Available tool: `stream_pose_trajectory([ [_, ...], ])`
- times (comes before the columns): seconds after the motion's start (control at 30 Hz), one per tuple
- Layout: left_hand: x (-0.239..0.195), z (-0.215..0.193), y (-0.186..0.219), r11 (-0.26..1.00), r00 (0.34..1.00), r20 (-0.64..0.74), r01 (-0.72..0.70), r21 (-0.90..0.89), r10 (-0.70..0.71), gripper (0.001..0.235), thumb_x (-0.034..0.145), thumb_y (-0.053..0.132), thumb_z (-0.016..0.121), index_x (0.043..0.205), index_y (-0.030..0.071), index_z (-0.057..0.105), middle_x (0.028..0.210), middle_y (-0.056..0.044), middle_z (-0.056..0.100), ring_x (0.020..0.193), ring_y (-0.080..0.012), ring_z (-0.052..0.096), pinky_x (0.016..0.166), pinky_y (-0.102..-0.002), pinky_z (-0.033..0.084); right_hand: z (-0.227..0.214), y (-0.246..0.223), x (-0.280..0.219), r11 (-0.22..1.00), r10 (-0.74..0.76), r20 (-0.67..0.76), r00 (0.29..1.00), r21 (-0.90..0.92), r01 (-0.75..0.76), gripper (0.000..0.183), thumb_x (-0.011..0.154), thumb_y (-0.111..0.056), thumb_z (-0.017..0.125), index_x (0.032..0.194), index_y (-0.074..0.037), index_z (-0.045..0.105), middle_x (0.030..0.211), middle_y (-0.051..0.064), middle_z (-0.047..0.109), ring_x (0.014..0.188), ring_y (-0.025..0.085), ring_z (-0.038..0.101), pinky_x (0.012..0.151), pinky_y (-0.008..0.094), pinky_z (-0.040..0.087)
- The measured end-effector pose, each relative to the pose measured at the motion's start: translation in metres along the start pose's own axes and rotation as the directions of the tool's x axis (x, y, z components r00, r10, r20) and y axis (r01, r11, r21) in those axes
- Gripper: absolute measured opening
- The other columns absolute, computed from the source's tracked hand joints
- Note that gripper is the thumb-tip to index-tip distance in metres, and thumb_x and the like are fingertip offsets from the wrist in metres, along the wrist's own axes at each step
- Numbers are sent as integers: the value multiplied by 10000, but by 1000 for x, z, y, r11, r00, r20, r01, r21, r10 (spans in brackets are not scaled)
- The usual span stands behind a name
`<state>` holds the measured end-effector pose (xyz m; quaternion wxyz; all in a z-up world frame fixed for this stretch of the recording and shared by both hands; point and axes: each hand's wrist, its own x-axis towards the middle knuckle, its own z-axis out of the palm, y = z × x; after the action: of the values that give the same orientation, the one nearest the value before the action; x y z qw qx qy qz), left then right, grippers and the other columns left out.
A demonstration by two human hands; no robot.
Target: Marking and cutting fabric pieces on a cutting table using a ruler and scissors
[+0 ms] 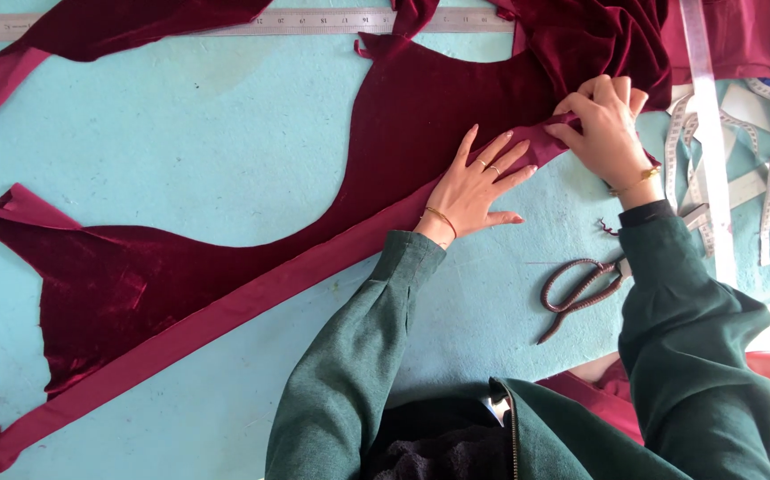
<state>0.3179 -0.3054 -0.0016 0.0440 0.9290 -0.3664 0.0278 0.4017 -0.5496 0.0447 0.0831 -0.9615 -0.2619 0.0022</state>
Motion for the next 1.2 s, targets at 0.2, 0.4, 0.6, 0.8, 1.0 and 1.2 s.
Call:
stream_pose_trajectory([
  [0.2, 1, 1, 0, 1000, 998, -64, 23, -15, -24, 988, 909, 890, 332, 1628, 213, 332, 1698, 14, 282, 1569, -218, 207, 1267, -615, 103, -26, -17, -3, 984, -114, -20, 993, 137, 116, 199, 1050, -265, 782, 1026, -99, 676, 1168, 6, 707, 1228, 241, 539, 1071, 446, 240],
  [0.4, 0, -1, 0, 999, 996, -83, 30, -24, -32, 893, 912, 875, 400, 1621, 338, 319, 1687, 5, 312, 1563, -259, 189, 1253, -648, 117, -14, -5, 3, 988, -54, 210, 976, 153, 22, 193, 1095, -314, 650, 1046, -137, 589, 860, -6, 611, 847, 232, 556, 1082, 419, 303],
  [0.6, -1, -1, -1, 1000, 999, -33, 21, -4, -22, 846, 933, 868, 307, 1626, 384, 283, 1707, 17, 249, 1570, -293, 155, 1249, -665, 117, -26, 1, 16, 962, -128, 183, 975, -214, 166, 286, 1121, -454, 633, 1159, -173, 675, 773, -4, 679, 746, 223, 576, 1033, 380, 358],
  [0.8, 0, -2, -1, 1000, 999, -33, 13, -21, -14, 830, 930, 862, 324, 1613, 390, 314, 1699, 1, 264, 1565, -298, 173, 1247, -660, 125, -18, 18, 18, 820, -223, 145, 964, -507, 265, 358, 1027, -635, 669, 1106, -288, 706, 746, -131, 653, 856, 111, 607, 1005, 346, 393],
  [1.0, 2, 4, 1, 999, 1000, -16, 14, -48, -15, 868, 925, 870, 295, 1631, 366, 275, 1717, -25, 207, 1582, -309, 147, 1255, -668, 76, -24, -21, 6, 947, -244, -219, 945, -261, 185, 292, 1026, -215, 821, 1286, -92, 774, 1283, 137, 644, 1183, 345, 588, 1059, 496, 369],
  [1.2, -26, -40, 20, 966, 953, 157, 253, 61, -259, 1007, 953, 844, 264, 1676, 157, 128, 1752, -71, 46, 1608, -213, -45, 1339, -566, -29, 6, -90, -31, 973, -175, -23, 984, 151, 176, 820, 1068, -628, 252, 1653, -54, 288, 1698, 241, 214, 1562, 419, 156, 1221, 573, 113],
])
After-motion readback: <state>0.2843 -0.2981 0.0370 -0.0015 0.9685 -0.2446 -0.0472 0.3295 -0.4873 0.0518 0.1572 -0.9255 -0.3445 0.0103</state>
